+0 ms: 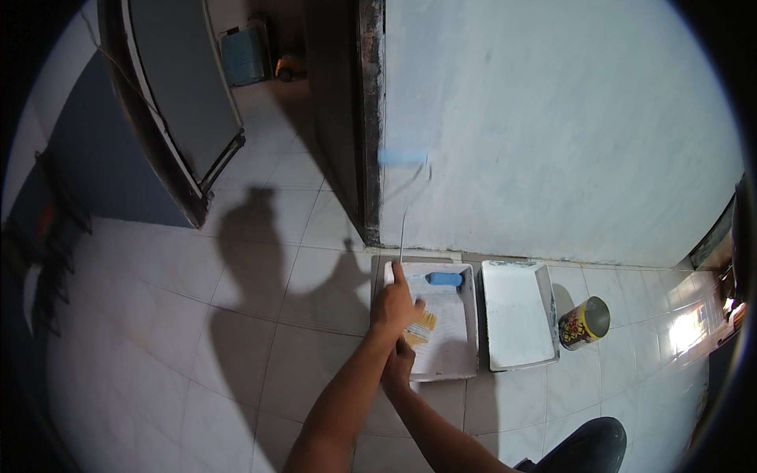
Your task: The person paints a wall using a roller and a paint tray. They repeatedly dip the roller into the tray and apply white paint to the wall in vertical strokes.
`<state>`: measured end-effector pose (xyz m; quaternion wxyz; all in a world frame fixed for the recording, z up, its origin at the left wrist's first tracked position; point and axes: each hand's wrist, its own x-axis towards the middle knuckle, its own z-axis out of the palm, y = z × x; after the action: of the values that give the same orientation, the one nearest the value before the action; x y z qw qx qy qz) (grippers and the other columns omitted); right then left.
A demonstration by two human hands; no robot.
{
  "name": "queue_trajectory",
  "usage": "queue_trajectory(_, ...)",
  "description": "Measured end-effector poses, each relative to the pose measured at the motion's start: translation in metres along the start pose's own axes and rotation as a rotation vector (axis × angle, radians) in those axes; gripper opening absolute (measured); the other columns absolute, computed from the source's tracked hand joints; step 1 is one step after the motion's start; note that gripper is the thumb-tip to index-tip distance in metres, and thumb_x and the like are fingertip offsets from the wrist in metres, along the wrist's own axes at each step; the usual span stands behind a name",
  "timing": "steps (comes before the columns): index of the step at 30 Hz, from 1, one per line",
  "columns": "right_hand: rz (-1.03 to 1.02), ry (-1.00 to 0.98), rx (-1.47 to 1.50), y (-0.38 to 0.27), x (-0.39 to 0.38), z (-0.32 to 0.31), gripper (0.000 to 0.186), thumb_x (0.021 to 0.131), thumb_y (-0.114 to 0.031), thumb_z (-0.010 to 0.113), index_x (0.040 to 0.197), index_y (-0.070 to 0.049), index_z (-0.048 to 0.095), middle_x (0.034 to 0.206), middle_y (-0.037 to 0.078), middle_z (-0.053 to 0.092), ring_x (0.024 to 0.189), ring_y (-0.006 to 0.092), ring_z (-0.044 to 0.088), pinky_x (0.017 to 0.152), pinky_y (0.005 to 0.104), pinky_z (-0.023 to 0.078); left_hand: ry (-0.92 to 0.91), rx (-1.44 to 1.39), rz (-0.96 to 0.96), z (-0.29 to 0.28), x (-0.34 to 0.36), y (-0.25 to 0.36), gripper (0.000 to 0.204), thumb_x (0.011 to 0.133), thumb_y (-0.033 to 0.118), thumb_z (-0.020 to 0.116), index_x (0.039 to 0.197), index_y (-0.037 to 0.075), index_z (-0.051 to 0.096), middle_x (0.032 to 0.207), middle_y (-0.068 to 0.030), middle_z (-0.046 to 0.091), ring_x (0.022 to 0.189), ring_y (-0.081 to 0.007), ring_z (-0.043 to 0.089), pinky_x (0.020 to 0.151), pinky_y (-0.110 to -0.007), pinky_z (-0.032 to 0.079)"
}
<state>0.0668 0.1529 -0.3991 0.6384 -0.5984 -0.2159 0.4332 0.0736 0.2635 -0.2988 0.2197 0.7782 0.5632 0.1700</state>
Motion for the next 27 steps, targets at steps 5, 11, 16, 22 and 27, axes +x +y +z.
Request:
queue_trajectory(5, 0.028, 0.026, 0.061, -0.012, -0.02, 0.001, 0.037, 0.1, -0.029, 0.06, 0.085, 0.005, 0.062, 0.075, 0.006, 0.064, 0.067, 0.0112, 0.053, 0.06, 0.0315, 0.044, -0.079, -0.064, -0.01, 0.001, -0.005, -0.003, 0.102, 0.077, 0.032, 0.077, 0.149, -0.005, 0.014, 0.1, -0.0331, 0.067, 0.091, -0.046, 0.069, 0.081, -0.049, 0.057)
queue_trajectory(11, -0.296, -0.099, -0.01, -0.062, 0.02, 0.006, 0.029, 0.097, -0.023, 0.061, 0.094, 0.005, 0.069, 0.08, 0.01, 0.069, 0.076, 0.0119, 0.059, 0.068, 0.0317, 0.049, 0.086, -0.091, 0.054, -0.054, 0.022, 0.043, 0.099, 0.078, 0.031, 0.076, 0.147, -0.006, 0.015, 0.089, -0.0317, 0.068, 0.081, -0.0468, 0.069, 0.074, -0.05, 0.058)
queue_trajectory(16, -0.081, -0.041, -0.054, -0.023, 0.016, -0.014, 0.034, 0.099, -0.026, 0.059, 0.103, 0.007, 0.068, 0.084, 0.009, 0.07, 0.075, 0.0096, 0.059, 0.068, 0.0294, 0.049, -0.064, -0.089, -0.026, -0.004, 0.015, 0.019, 0.101, 0.078, 0.031, 0.077, 0.146, -0.006, 0.013, 0.091, -0.0333, 0.067, 0.083, -0.0471, 0.069, 0.074, -0.049, 0.058)
queue_trajectory(22, 0.175, 0.008, -0.042, 0.003, -0.01, -0.023, 0.042, 0.102, -0.032, 0.058, 0.103, 0.009, 0.066, 0.086, 0.009, 0.07, 0.076, 0.0137, 0.061, 0.069, 0.0304, 0.05, -0.103, -0.116, 0.031, 0.04, -0.01, -0.016, 0.102, 0.077, 0.032, 0.078, 0.145, -0.006, 0.012, 0.093, -0.0334, 0.067, 0.085, -0.0473, 0.069, 0.076, -0.049, 0.058)
queue_trajectory(27, -0.278, -0.079, -0.128, -0.073, 0.031, -0.008, 0.033, 0.1, -0.025, 0.06, 0.093, 0.007, 0.066, 0.081, 0.004, 0.068, 0.073, 0.0105, 0.058, 0.066, 0.0297, 0.049, 0.098, -0.137, 0.13, -0.052, 0.028, 0.058, 0.102, 0.077, 0.033, 0.078, 0.146, -0.005, 0.013, 0.089, -0.0318, 0.067, 0.083, -0.0473, 0.069, 0.075, -0.049, 0.058)
